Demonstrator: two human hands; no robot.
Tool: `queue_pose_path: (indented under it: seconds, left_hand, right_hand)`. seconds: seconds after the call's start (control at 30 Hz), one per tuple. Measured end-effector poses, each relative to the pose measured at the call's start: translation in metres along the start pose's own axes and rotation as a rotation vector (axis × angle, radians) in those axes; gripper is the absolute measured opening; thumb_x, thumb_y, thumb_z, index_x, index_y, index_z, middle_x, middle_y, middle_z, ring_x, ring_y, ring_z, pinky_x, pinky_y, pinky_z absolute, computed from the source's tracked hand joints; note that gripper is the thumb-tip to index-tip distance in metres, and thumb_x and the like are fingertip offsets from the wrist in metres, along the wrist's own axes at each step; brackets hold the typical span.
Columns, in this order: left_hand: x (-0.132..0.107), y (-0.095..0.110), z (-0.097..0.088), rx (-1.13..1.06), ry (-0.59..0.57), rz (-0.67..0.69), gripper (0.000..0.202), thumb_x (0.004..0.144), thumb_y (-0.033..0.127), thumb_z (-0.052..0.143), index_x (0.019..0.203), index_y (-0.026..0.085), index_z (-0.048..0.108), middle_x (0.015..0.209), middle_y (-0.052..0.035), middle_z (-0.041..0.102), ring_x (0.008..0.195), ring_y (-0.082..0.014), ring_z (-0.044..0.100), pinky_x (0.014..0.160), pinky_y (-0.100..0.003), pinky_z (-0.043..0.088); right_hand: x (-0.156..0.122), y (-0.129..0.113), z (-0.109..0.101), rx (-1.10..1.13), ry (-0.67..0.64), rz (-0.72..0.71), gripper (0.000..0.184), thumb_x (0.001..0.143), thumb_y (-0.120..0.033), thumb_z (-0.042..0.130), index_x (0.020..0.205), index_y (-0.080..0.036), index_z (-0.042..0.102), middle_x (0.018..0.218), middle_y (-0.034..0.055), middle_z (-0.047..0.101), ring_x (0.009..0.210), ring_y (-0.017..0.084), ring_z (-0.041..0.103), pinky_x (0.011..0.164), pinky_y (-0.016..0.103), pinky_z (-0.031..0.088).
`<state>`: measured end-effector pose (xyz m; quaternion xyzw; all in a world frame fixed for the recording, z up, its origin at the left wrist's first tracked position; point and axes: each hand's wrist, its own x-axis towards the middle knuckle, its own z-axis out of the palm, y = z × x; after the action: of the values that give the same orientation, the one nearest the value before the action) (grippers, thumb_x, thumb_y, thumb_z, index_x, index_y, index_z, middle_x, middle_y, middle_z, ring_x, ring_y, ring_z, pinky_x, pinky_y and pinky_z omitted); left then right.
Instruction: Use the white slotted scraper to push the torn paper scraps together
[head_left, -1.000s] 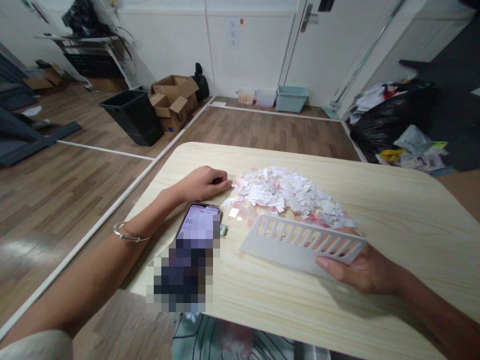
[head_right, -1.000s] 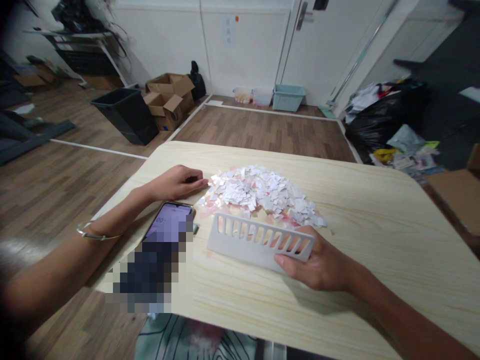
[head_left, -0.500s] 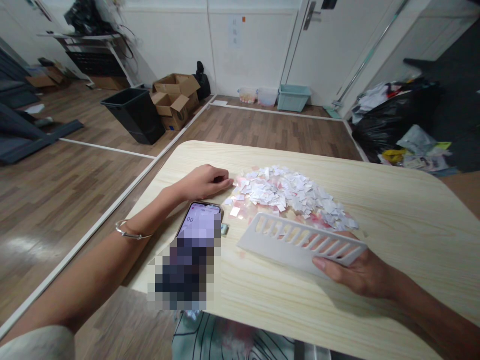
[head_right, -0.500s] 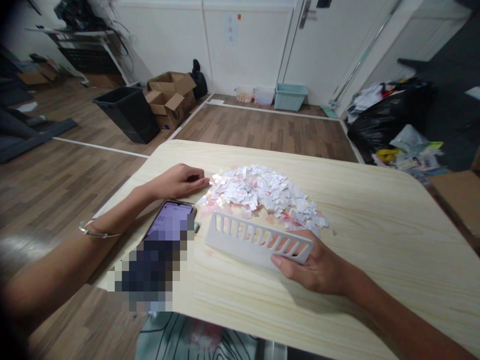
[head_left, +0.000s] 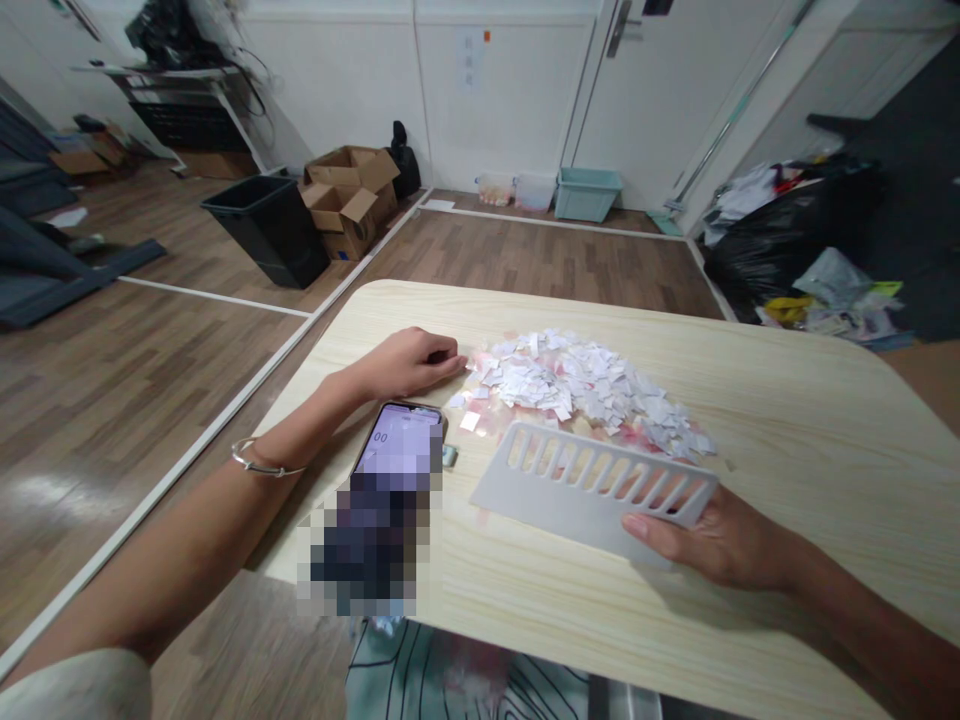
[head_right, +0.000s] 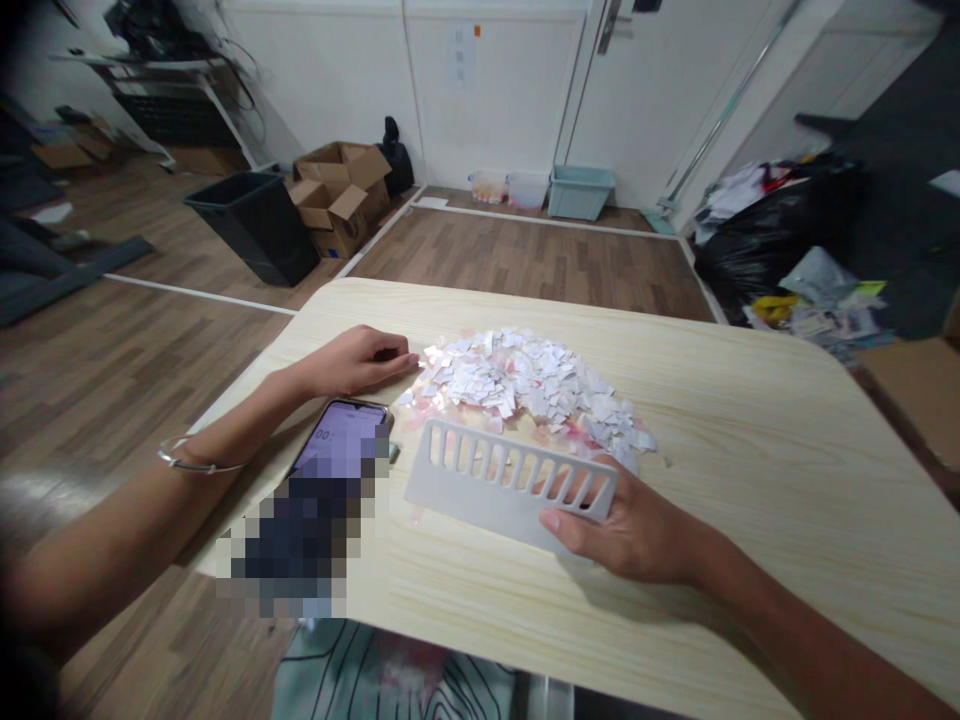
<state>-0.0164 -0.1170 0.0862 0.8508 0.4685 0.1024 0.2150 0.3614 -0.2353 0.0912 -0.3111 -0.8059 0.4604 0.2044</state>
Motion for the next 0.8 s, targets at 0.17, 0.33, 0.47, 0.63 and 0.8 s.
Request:
queue_pose_path:
  seconds: [0.17,0.33,0.47,0.63,0.8]
  left_hand:
    - [-0.0007,0.0014,-0.0009,0.006,-0.007,-0.003,0.042,0.102,0.05,0.049,0.072,0.021,0.052,0.061,0.003,0.044,0.059,-0.0108,0.034,0.063,-0.032,0.026]
    - [-0.0007,0.0016,-0.0008,0.003,-0.004,-0.002,0.041,0.102,0.049,0.05,0.072,0.021,0.052,0.061,0.0031,0.043,0.059,-0.0109,0.034,0.062,-0.032,0.026]
    - [0.0,0.0011,-0.0006,0.0,0.003,0.008,0.041,0.102,0.048,0.051,0.071,0.021,0.052,0.061,0.0034,0.043,0.058,-0.0106,0.034,0.062,-0.031,0.026]
    - [-0.0002,0.0005,-0.0008,-0.011,0.038,0.043,0.042,0.103,0.046,0.052,0.069,0.021,0.05,0.059,0.0043,0.041,0.057,-0.0103,0.031,0.061,-0.03,0.026]
    - [-0.0005,-0.0002,-0.0002,-0.029,0.068,0.061,0.041,0.103,0.044,0.053,0.068,0.021,0.049,0.058,0.005,0.04,0.057,-0.0099,0.031,0.059,-0.029,0.026]
  right_hand:
    - [0.0019,-0.0022,0.0008,0.034,-0.023,0.041,0.035,0.101,-0.039,0.066,0.126,-0.027,0.088,0.117,0.0101,0.09,0.118,0.03,0.084,0.11,0.046,0.063]
    - [0.0014,-0.0016,0.0012,0.069,-0.042,0.064,0.034,0.101,-0.038,0.066,0.124,-0.026,0.088,0.113,0.0084,0.091,0.108,0.028,0.086,0.101,0.041,0.067]
    - [0.0009,-0.0035,0.0009,0.057,-0.066,0.079,0.032,0.098,-0.034,0.067,0.121,-0.025,0.088,0.104,0.0065,0.091,0.099,0.024,0.087,0.092,0.035,0.069]
    - [0.0029,-0.01,0.0008,0.054,-0.063,0.123,0.028,0.097,-0.034,0.069,0.115,-0.025,0.09,0.099,0.0067,0.091,0.098,0.027,0.087,0.093,0.038,0.07]
    - [0.0003,-0.007,0.0019,0.014,0.013,0.062,0.032,0.098,-0.037,0.071,0.121,-0.027,0.089,0.108,0.0083,0.091,0.097,0.029,0.088,0.098,0.041,0.07]
